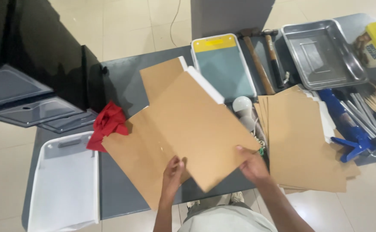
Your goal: The recorder is organizing various items including folders, tools, and metal pipes on a workstation desk.
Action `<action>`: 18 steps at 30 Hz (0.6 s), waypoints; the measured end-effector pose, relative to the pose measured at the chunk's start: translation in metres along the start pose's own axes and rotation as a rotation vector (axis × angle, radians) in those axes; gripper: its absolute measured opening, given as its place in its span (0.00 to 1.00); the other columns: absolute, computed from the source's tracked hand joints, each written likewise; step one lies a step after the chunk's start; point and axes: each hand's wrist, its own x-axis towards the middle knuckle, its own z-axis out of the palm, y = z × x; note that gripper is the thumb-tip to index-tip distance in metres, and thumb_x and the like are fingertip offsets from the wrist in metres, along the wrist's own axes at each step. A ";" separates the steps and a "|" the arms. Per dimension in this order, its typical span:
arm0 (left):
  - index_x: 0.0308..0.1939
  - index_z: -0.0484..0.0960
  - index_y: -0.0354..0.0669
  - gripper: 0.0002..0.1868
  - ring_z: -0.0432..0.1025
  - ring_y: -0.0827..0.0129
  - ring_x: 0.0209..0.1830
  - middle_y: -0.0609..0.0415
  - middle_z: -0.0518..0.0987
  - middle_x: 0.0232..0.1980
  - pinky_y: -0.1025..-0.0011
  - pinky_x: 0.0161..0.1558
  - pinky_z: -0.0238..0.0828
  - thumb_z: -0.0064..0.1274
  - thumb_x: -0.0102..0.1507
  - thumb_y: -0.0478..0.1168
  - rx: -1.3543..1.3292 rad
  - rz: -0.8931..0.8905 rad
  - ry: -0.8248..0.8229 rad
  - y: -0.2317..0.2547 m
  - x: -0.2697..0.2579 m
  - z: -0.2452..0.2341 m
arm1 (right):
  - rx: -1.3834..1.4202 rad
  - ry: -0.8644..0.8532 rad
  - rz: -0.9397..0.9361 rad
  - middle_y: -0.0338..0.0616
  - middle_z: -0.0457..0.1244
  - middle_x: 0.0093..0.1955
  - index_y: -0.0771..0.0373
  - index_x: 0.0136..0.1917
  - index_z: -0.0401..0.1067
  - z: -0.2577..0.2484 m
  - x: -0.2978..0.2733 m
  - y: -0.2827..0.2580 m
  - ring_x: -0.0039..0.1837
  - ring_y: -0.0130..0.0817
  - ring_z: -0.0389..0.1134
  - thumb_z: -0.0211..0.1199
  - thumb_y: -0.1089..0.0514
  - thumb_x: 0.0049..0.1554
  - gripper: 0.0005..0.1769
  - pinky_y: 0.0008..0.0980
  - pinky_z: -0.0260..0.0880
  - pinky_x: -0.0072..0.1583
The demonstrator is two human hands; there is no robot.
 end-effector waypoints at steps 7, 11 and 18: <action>0.70 0.57 0.34 0.60 0.66 0.44 0.64 0.39 0.66 0.64 0.50 0.59 0.68 0.72 0.47 0.62 1.179 -0.085 0.365 -0.005 0.030 0.039 | 0.180 0.256 -0.235 0.41 0.62 0.57 0.64 0.63 0.61 -0.197 -0.022 -0.054 0.58 0.34 0.65 0.53 0.61 0.64 0.15 0.38 0.66 0.59; 0.73 0.49 0.32 0.68 0.63 0.42 0.68 0.35 0.63 0.68 0.49 0.62 0.67 0.76 0.44 0.62 1.097 -0.247 0.363 0.023 0.036 0.059 | 0.133 0.543 -0.212 0.37 0.64 0.65 0.56 0.70 0.63 -0.209 -0.058 -0.079 0.64 0.31 0.67 0.55 0.58 0.63 0.22 0.36 0.69 0.63; 0.78 0.47 0.40 0.74 0.67 0.40 0.67 0.31 0.66 0.68 0.52 0.62 0.71 0.81 0.40 0.53 0.971 -0.436 0.411 0.023 0.058 0.050 | -0.478 0.748 0.220 0.53 0.69 0.44 0.70 0.58 0.71 -0.278 -0.106 -0.076 0.42 0.43 0.70 0.57 0.37 0.60 0.32 0.41 0.74 0.44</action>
